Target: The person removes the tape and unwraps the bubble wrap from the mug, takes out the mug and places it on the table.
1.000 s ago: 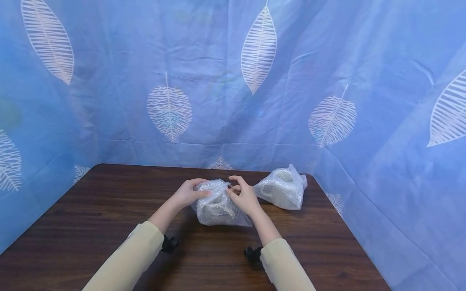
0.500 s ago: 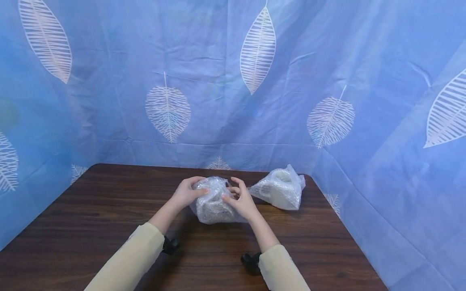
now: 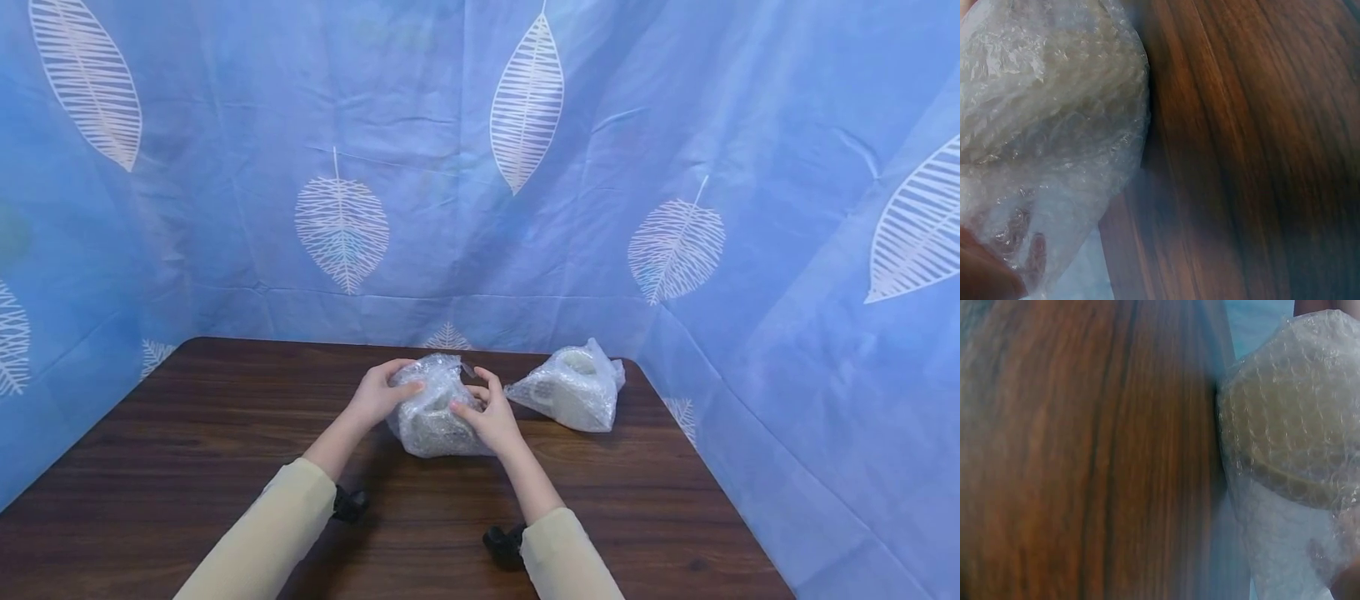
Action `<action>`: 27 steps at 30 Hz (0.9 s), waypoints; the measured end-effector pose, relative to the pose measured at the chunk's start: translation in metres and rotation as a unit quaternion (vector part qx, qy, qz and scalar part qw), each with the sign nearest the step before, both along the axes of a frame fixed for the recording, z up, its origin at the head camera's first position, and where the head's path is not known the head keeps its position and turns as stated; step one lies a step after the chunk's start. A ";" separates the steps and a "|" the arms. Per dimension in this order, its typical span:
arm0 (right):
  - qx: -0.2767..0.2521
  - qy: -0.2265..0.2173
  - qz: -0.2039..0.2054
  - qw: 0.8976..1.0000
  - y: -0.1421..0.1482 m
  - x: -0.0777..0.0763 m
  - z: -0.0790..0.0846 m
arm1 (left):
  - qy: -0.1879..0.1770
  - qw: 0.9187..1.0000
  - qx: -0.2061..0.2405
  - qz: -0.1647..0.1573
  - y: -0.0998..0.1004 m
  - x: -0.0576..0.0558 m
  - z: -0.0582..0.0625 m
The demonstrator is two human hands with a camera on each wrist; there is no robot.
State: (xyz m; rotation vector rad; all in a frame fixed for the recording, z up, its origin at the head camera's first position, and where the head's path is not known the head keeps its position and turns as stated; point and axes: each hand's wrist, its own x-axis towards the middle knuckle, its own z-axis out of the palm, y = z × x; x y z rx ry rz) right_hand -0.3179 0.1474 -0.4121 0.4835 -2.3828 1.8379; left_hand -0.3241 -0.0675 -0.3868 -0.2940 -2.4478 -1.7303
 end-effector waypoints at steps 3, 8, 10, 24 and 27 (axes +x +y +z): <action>-0.001 -0.006 -0.004 1.000 -0.001 0.000 0.000 | 0.012 1.000 0.006 -0.002 -0.003 0.000 -0.002; 0.000 -0.008 0.002 1.000 -0.003 0.012 0.012 | 0.020 1.000 0.015 0.007 -0.008 -0.001 -0.008; 0.007 -0.007 0.002 1.000 -0.005 0.021 0.021 | 0.020 1.000 0.022 0.010 -0.011 0.001 -0.010; 0.040 0.046 -0.004 0.998 -0.001 0.009 0.000 | 0.035 0.996 0.080 0.003 -0.031 0.013 -0.016; 0.062 0.076 -0.007 0.995 0.000 0.011 0.001 | 0.033 0.997 0.070 0.010 -0.035 0.016 -0.017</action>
